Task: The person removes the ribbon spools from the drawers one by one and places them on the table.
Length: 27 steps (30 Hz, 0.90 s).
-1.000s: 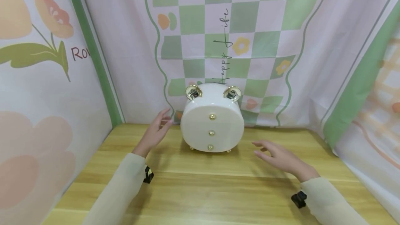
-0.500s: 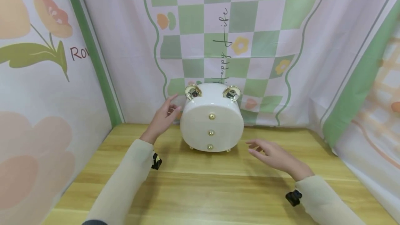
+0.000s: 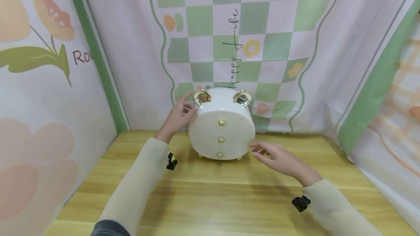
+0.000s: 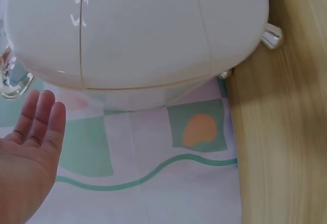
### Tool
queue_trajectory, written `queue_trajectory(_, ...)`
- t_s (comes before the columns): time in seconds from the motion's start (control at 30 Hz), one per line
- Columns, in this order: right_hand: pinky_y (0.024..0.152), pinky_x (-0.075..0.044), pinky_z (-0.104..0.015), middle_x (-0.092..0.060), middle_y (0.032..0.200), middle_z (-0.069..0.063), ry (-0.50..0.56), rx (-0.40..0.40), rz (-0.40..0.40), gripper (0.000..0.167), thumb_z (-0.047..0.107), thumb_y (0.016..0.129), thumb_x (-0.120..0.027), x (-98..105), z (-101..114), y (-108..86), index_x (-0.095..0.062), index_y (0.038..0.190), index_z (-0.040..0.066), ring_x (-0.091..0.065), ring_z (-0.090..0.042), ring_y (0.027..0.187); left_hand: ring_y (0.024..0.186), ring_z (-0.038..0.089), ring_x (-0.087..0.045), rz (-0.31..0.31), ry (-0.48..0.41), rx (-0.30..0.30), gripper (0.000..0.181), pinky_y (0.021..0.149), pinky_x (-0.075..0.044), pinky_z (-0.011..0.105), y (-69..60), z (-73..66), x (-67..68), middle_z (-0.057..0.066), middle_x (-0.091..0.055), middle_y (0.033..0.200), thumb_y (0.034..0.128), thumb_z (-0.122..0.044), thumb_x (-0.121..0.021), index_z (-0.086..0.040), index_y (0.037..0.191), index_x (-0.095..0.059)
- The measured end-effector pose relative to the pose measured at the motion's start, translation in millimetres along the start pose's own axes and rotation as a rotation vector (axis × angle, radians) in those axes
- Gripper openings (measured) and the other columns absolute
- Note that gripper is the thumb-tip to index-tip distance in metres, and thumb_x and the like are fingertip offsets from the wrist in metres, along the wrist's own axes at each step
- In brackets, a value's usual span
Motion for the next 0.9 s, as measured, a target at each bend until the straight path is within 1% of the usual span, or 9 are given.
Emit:
queue_trajectory(0.17, 0.085, -0.055, -0.046, -0.067, 0.122, -0.006, 0.024, 0.015, 0.018, 0.035, 0.025, 0.104, -0.057, -1.5, 6.9, 4.8, -0.059, 0.137, 0.012, -0.065, -0.021, 0.101, 0.099, 0.026, -0.061, 0.003, -0.007, 0.041, 0.068, 0.084, -0.054, 0.042, 5.8, -0.1, -2.7, 0.009, -0.061, 0.111, 0.1005, -0.033, -0.062, -0.035, 0.158, -0.025)
queue_trajectory(0.27, 0.085, -0.055, -0.046, -0.067, 0.122, -0.007, 0.022, 0.017, 0.014, 0.036, 0.026, 0.104, -0.057, -1.3, 8.1, 8.2, -0.058, 0.138, 0.013, -0.065, -0.020, 0.101, 0.096, 0.026, -0.061, 0.019, -0.016, 0.044, 0.070, 0.081, -0.054, 0.041, 9.2, -1.5, -5.1, 0.010, -0.061, 0.109, 0.0999, -0.032, -0.063, -0.036, 0.158, -0.024)
queue_trajectory(0.4, 0.085, -0.055, -0.047, -0.068, 0.121, -0.007, 0.012, 0.029, -0.006, 0.036, 0.026, 0.104, -0.057, 1.3, 11.4, 14.0, -0.059, 0.137, 0.013, -0.065, -0.019, 0.100, 0.093, 0.027, -0.060, 0.023, -0.028, 0.040, 0.067, 0.077, -0.053, 0.041, 10.8, -6.0, -6.6, 0.011, -0.061, 0.106, 0.0994, -0.029, -0.063, -0.043, 0.155, -0.029)
queue_trajectory(0.57, 0.082, -0.056, -0.039, -0.068, 0.119, -0.005, 0.004, 0.021, -0.022, 0.036, 0.031, 0.104, -0.058, 4.7, 16.8, 21.5, -0.059, 0.136, 0.014, -0.067, -0.017, 0.096, 0.093, 0.026, -0.060, 0.034, -0.017, 0.041, 0.063, 0.076, -0.053, 0.042, 12.4, -10.6, -8.2, 0.009, -0.061, 0.107, 0.0998, -0.032, -0.063, -0.052, 0.151, -0.031)
queue_trajectory(0.7, 0.078, -0.056, -0.035, -0.069, 0.116, -0.003, 0.007, 0.028, -0.028, 0.035, 0.030, 0.103, -0.059, 5.3, 23.8, 28.6, -0.060, 0.135, 0.014, -0.068, -0.016, 0.093, 0.095, 0.026, -0.060, 0.046, -0.006, 0.054, 0.064, 0.078, -0.053, 0.043, 13.5, -11.0, -9.4, 0.009, -0.061, 0.108, 0.0998, -0.033, -0.063, -0.047, 0.153, -0.030)
queue_trajectory(0.8, 0.076, -0.057, -0.032, -0.070, 0.113, -0.003, 0.012, 0.059, -0.045, 0.034, 0.026, 0.102, -0.061, 5.9, 31.3, 35.5, -0.061, 0.134, 0.013, -0.068, -0.014, 0.090, 0.096, 0.027, -0.061, 0.053, 0.003, 0.055, 0.066, 0.080, -0.053, 0.044, 13.8, -10.4, -9.5, 0.010, -0.062, 0.107, 0.0993, -0.033, -0.064, -0.043, 0.155, -0.029)
queue_trajectory(0.9, 0.075, -0.057, -0.031, -0.071, 0.110, -0.005, 0.027, 0.091, -0.077, 0.032, 0.021, 0.101, -0.063, 8.2, 38.1, 42.6, -0.062, 0.132, 0.010, -0.069, -0.013, 0.087, 0.097, 0.026, -0.061, 0.060, 0.020, 0.058, 0.068, 0.081, -0.053, 0.045, 14.3, -8.9, -9.6, 0.010, -0.062, 0.107, 0.0985, -0.033, -0.065, -0.042, 0.155, -0.028)
Point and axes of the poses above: each hand's wrist, its own y-axis towards the middle knuckle, its own x-axis out of the back of the hand, z = x × y, the point moved 9 cm from there along y, towards the middle knuckle
